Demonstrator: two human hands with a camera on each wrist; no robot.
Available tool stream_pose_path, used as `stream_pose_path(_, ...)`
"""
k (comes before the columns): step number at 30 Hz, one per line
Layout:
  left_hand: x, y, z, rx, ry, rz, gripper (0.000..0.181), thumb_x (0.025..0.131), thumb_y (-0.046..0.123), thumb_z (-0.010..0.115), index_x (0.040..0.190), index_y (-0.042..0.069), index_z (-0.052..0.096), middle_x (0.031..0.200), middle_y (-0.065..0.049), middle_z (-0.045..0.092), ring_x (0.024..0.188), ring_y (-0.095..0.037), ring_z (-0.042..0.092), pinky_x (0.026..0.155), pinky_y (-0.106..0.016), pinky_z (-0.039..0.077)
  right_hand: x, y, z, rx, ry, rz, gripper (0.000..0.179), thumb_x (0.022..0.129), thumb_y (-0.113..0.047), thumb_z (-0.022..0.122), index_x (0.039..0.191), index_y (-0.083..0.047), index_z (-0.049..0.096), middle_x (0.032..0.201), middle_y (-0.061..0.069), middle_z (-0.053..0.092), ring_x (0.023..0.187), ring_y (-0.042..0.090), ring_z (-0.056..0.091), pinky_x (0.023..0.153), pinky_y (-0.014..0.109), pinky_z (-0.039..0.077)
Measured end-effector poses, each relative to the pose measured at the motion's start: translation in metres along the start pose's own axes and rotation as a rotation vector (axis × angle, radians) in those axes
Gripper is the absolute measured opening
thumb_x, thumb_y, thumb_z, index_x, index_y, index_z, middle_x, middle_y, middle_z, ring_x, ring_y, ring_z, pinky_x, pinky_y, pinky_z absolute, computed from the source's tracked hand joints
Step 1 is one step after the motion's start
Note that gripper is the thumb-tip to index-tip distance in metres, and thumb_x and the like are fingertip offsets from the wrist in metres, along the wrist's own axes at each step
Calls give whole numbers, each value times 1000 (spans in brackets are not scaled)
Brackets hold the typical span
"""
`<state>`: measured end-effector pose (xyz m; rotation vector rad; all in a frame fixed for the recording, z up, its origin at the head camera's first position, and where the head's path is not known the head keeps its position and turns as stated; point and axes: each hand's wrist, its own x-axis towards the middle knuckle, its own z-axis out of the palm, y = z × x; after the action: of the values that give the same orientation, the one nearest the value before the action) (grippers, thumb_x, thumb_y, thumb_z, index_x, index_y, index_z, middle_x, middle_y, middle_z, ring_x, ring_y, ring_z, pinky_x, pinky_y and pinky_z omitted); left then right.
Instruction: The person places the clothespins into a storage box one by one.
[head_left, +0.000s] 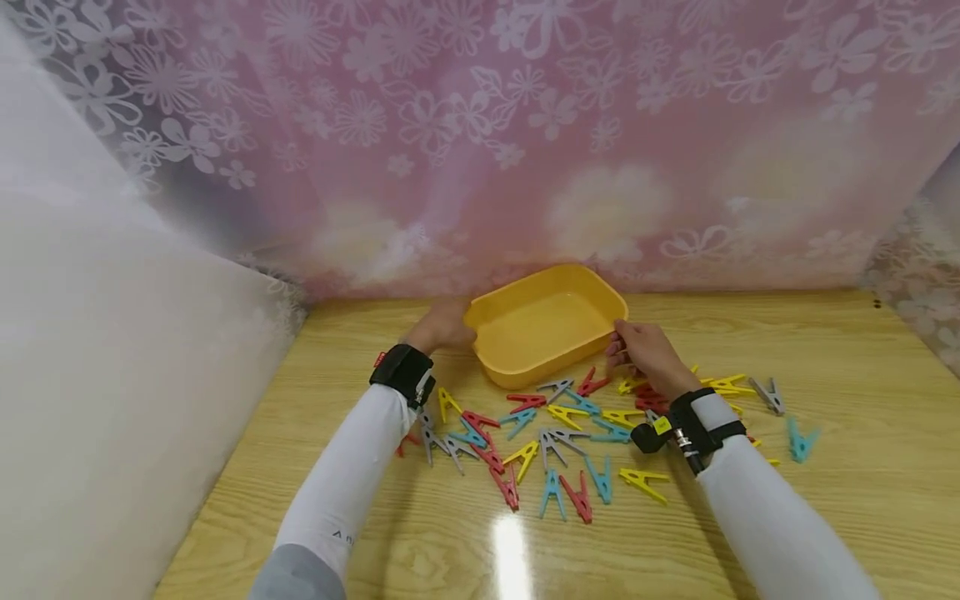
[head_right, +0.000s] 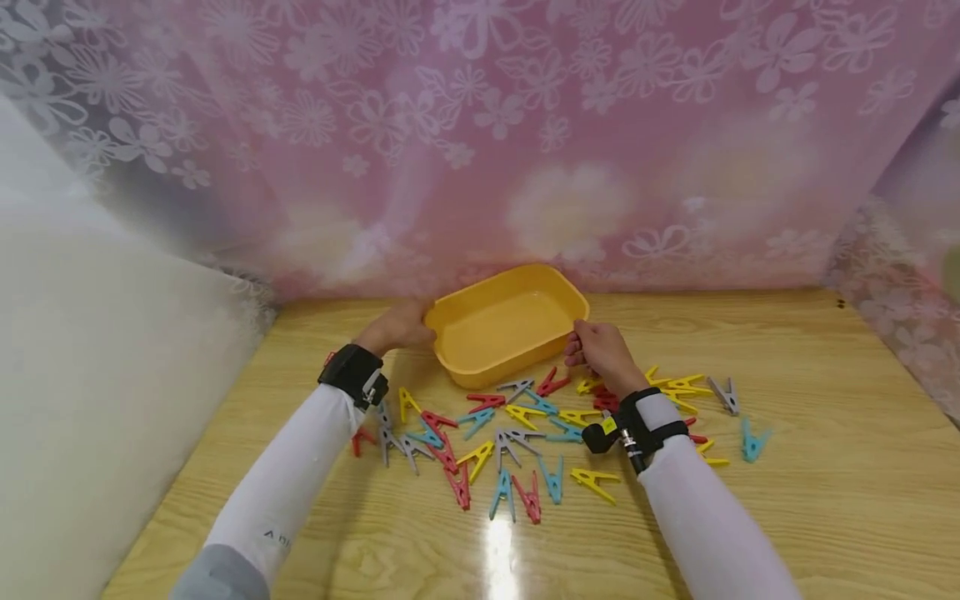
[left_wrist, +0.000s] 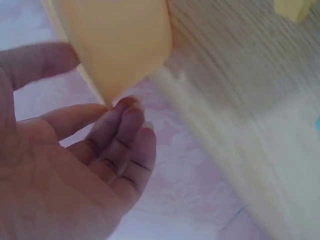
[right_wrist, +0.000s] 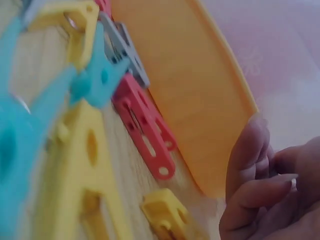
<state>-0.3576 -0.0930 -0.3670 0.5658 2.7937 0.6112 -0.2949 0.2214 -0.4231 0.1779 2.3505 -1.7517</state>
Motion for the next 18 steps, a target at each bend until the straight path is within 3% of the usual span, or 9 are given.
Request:
stream_pose_path(3,-11,8,2,82,-32,-27,27,83,17,65,105,1,61,85,-9,56,75,-23,49,70,-32,39,5,-1,-3,-59,19,-7,53,104,-40,30,108,7,54,79,2,62,73,19,65,52,26,36)
stream_pose_path(6,-23,19,7,188,-24,-55,20,87,24,65,85,5,60,71,-3,48,64,-20,48,58,-30,37,10,-2,-6,-99,31,-24,52,104,-38,30,104,6,56,78,3,63,71,19,64,50,26,37)
stream_pose_path(9,-33,31,15,345,62,-37,21,89,18,62,72,6,60,65,-4,52,60,-20,55,50,-30,42,15,-4,-11,-130,23,-36,50,104,-38,30,104,5,56,77,3,63,68,19,64,48,25,39)
stream_pose_path(12,-41,39,26,446,185,-21,19,89,7,60,70,6,63,69,-8,62,63,-25,63,49,-34,50,21,-7,-17,-168,5,-41,51,104,-39,30,109,5,55,77,2,64,69,21,66,46,25,39)
stream_pose_path(14,-44,42,32,458,247,-39,14,87,5,62,73,5,65,74,-10,66,66,-27,65,50,-38,52,25,-10,-20,-190,-4,-42,51,104,-39,29,113,5,53,78,2,64,70,21,66,47,24,38)
stream_pose_path(18,-49,43,33,370,262,-94,8,83,7,65,76,6,65,72,-8,64,62,-26,63,46,-37,49,31,-13,-22,-210,-5,-39,48,105,-36,28,115,5,52,78,4,61,69,21,66,46,24,37)
